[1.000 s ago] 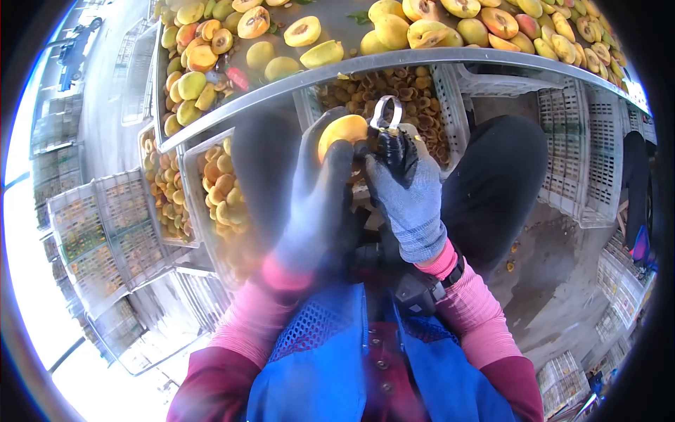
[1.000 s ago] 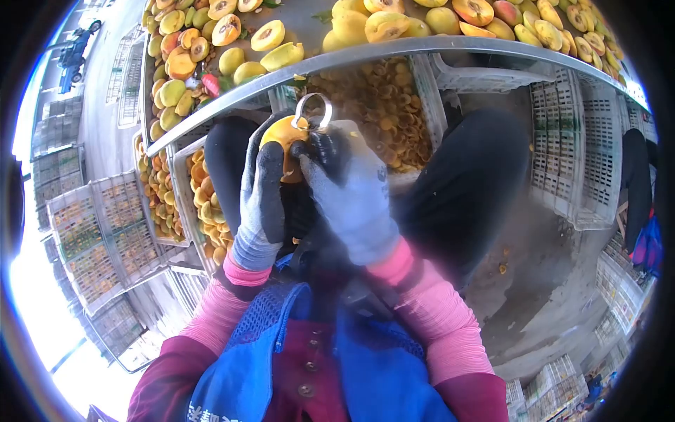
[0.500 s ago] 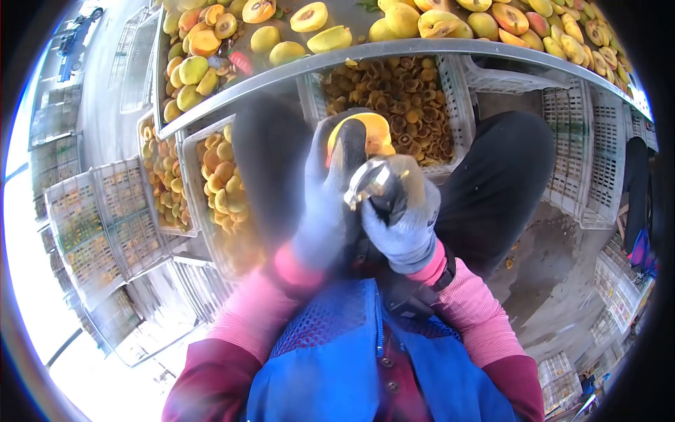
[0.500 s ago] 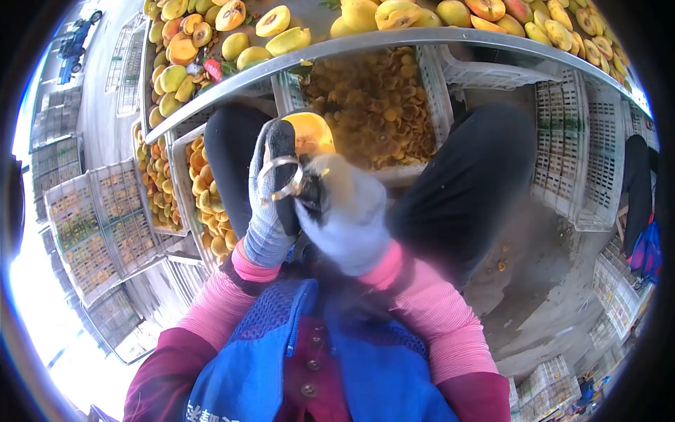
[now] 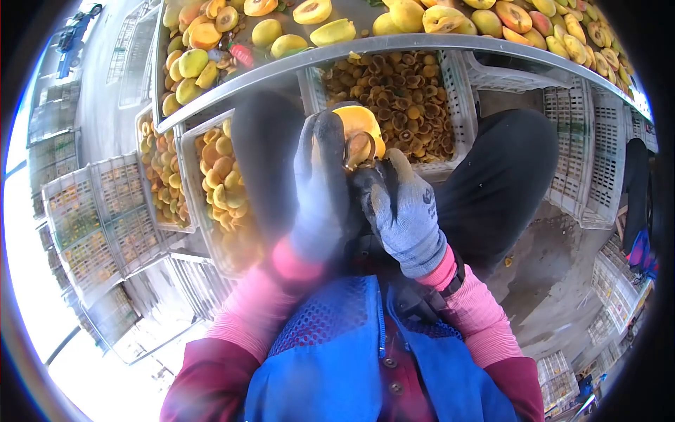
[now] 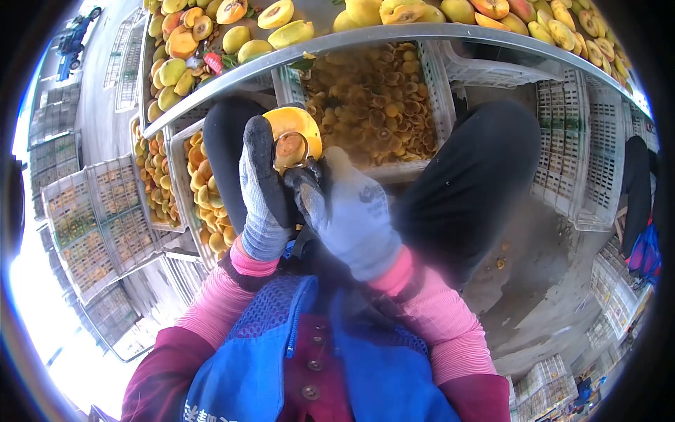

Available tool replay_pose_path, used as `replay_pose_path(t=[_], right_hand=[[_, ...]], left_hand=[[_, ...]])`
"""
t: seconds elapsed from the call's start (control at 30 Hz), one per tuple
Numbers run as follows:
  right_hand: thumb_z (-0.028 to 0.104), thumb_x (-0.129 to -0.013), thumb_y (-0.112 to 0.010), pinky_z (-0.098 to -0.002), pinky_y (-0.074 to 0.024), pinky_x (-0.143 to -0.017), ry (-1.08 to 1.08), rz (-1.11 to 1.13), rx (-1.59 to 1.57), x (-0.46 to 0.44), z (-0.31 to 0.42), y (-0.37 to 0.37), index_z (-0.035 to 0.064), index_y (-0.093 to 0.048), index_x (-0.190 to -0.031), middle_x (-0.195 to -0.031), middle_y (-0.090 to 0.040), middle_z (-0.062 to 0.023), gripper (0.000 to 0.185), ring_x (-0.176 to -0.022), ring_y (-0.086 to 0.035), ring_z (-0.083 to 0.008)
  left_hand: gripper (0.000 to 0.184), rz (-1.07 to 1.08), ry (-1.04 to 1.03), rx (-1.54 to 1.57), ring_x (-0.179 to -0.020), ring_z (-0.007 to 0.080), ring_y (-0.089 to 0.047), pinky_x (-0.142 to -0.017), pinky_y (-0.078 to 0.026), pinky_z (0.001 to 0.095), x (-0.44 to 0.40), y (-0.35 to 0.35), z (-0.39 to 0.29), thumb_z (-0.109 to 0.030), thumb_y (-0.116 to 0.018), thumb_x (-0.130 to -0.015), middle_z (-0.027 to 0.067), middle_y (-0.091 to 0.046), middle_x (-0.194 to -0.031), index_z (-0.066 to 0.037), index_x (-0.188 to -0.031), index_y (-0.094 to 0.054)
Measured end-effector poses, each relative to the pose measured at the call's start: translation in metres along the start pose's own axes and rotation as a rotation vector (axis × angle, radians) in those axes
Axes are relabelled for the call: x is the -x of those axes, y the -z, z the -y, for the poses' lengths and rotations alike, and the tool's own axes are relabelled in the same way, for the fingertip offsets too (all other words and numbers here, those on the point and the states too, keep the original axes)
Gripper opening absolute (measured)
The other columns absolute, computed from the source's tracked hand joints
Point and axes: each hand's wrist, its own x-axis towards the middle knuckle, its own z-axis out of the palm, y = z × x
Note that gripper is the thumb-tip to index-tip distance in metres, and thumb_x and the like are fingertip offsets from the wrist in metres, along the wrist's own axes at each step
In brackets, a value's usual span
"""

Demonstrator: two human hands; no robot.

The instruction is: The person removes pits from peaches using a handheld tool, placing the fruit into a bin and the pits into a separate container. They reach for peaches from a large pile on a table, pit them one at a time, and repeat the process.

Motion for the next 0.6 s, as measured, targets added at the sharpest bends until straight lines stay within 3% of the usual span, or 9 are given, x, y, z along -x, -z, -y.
replay_pose_path(t=[0.43, 0.5, 0.6], right_hand=[[0.028, -0.089, -0.056, -0.0417, -0.0459, -0.058, 0.004, 0.056, -0.065, -0.001, -0.014, -0.002, 0.0015, -0.050, -0.102, -0.078, -0.059, -0.0196, 0.030, -0.072, -0.059, -0.0392], [0.030, -0.090, -0.054, -0.0419, -0.0461, -0.061, -0.037, 0.124, -0.042, -0.003, -0.018, 0.003, 0.0016, -0.051, -0.103, -0.079, -0.060, -0.0199, 0.031, -0.074, -0.059, -0.0391], [0.032, -0.091, -0.053, -0.0424, -0.0462, -0.064, -0.071, 0.146, -0.055, -0.003, -0.023, 0.002, 0.0017, -0.052, -0.105, -0.081, -0.060, -0.0202, 0.034, -0.076, -0.059, -0.0393]], left_hand=[[0.022, 0.118, -0.367, -0.439, -0.086, 0.0211, -0.057, -0.076, -0.047, 0.0301, -0.005, 0.003, 0.005, -0.014, -0.048, -0.094, 0.0163, -0.055, -0.099, 0.005, -0.105, -0.054], [0.026, 0.169, -0.676, -0.811, -0.093, 0.0158, -0.056, -0.081, -0.046, 0.0290, -0.011, 0.014, 0.009, -0.019, -0.046, -0.097, 0.0111, -0.057, -0.101, 0.003, -0.110, -0.055], [0.027, 0.208, -0.766, -1.004, -0.101, 0.0204, -0.056, -0.090, -0.044, 0.0310, -0.018, 0.032, 0.023, -0.011, -0.049, -0.094, 0.0138, -0.057, -0.110, 0.003, -0.117, -0.053]])
